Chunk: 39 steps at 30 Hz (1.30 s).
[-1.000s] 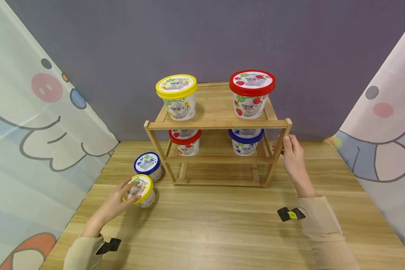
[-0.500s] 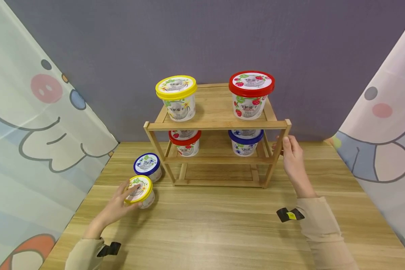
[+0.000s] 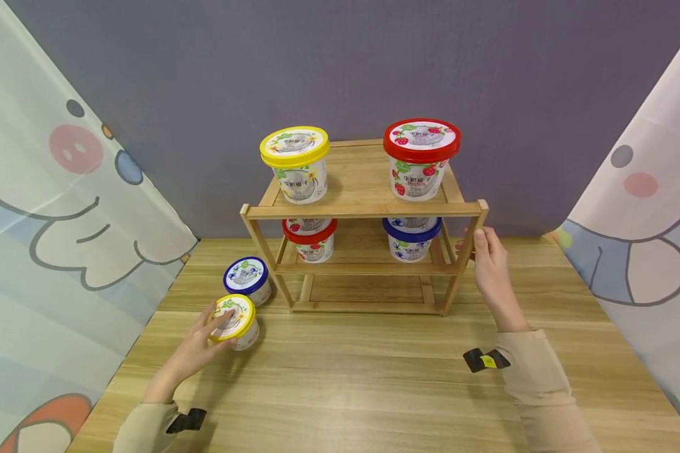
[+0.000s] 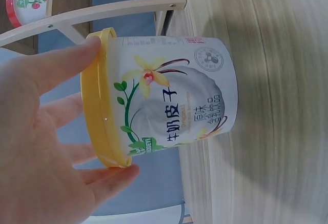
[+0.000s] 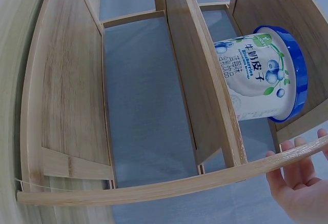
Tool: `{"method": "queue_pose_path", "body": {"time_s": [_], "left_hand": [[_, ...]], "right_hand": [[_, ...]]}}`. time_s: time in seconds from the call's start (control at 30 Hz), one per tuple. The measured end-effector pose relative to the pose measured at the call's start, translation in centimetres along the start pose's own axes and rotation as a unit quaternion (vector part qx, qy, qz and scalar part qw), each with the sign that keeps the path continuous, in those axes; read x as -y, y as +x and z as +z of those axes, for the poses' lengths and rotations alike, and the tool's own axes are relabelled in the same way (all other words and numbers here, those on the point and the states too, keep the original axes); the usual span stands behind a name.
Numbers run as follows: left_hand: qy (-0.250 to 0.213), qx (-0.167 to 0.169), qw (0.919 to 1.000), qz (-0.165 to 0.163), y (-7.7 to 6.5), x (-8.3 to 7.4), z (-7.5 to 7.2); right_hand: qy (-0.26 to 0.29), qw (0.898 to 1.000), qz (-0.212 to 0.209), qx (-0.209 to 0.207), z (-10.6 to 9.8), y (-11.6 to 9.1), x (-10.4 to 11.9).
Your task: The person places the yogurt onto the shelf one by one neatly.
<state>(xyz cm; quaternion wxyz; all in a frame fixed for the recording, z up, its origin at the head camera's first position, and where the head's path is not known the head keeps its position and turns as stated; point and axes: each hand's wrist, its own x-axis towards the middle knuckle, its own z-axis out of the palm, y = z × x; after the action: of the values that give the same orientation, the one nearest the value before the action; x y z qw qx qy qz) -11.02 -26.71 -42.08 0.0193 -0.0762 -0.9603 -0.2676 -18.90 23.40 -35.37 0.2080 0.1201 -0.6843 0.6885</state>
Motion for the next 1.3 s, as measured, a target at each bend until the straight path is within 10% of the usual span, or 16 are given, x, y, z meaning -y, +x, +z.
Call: {"method": "queue_pose_path", "body": {"time_s": [0.6, 1.3], "left_hand": [[0.077, -0.044, 0.9961, -0.007, 0.2, -2.0, 0.7], [0.189, -0.170, 0.9658, -0.051, 0.5, -4.8, 3.1]], "right_hand": [[0.019, 1.000, 0.000, -0.018, 0.1, 0.0, 0.0], [0.018, 1.000, 0.000, -0.015, 0.1, 0.1, -0.1]]}}
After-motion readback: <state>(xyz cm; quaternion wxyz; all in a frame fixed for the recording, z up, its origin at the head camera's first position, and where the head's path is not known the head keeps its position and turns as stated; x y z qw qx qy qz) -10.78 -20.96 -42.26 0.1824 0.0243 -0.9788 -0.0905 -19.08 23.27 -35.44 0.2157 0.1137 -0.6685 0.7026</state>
